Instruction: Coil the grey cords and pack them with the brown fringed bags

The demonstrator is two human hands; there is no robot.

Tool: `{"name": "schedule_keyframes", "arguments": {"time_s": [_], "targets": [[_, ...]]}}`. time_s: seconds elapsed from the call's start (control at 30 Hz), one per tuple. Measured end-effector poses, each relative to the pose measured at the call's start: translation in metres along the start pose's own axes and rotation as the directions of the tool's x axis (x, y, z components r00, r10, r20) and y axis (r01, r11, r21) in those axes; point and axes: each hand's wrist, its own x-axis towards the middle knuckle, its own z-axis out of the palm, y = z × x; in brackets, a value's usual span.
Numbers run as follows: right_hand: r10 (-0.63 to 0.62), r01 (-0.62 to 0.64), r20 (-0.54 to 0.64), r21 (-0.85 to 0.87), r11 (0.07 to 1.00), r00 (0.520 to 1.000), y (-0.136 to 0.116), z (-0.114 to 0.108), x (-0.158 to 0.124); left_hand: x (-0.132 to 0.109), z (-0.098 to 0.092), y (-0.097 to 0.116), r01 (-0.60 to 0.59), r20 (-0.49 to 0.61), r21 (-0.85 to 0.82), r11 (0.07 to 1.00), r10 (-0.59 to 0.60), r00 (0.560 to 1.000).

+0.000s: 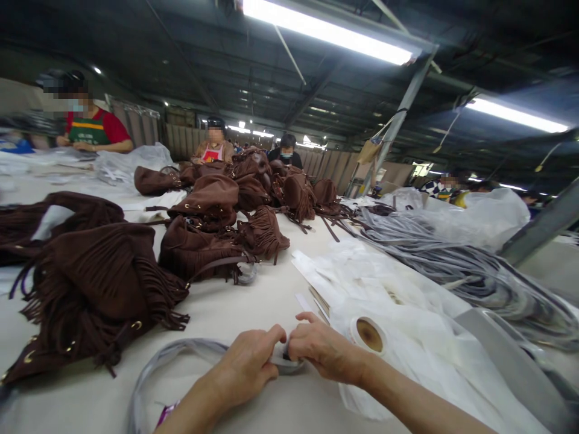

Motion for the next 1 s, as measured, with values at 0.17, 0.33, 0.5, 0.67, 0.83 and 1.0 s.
{"name": "schedule_keyframes", "arguments": {"time_s": [0.17,0.33,0.5,0.67,0.83,1.0], "targets": [[0.01,-0.01,-0.004,0.081,0.997,1.0,0.003,-0.004,0.0,0.004,0.0,0.0,0.014,0.03,0.087,0.996,-0.017,0.999],[-0.087,0.088,0.012,-0.055,0.995,0.996,-0.007,-0.008,0.002,0.008,0.004,-0.007,-0.012,-0.015,0.016,1.0,0.012,1.0],[-0.189,0.178,-0.048,-0.184,0.967,0.981,-0.01,-0.004,-0.001,0.009,0.001,-0.005,-0.084,-0.021,0.023,0.996,0.084,0.996],[-0.197,0.189,-0.103,-0.084,0.978,0.975,-0.002,0.004,-0.004,0.007,0.0,-0.001,-0.135,-0.033,0.027,0.99,0.136,0.99],[-0.284,0.286,-0.065,0.031,0.958,0.957,0.005,0.001,-0.008,0.006,0.005,-0.001,-0.137,-0.029,0.025,0.99,0.138,0.99],[-0.277,0.284,-0.07,0.118,0.951,0.958,0.009,0.003,-0.016,0.009,0.004,0.003,-0.176,0.02,-0.081,0.981,0.178,0.984]]}}
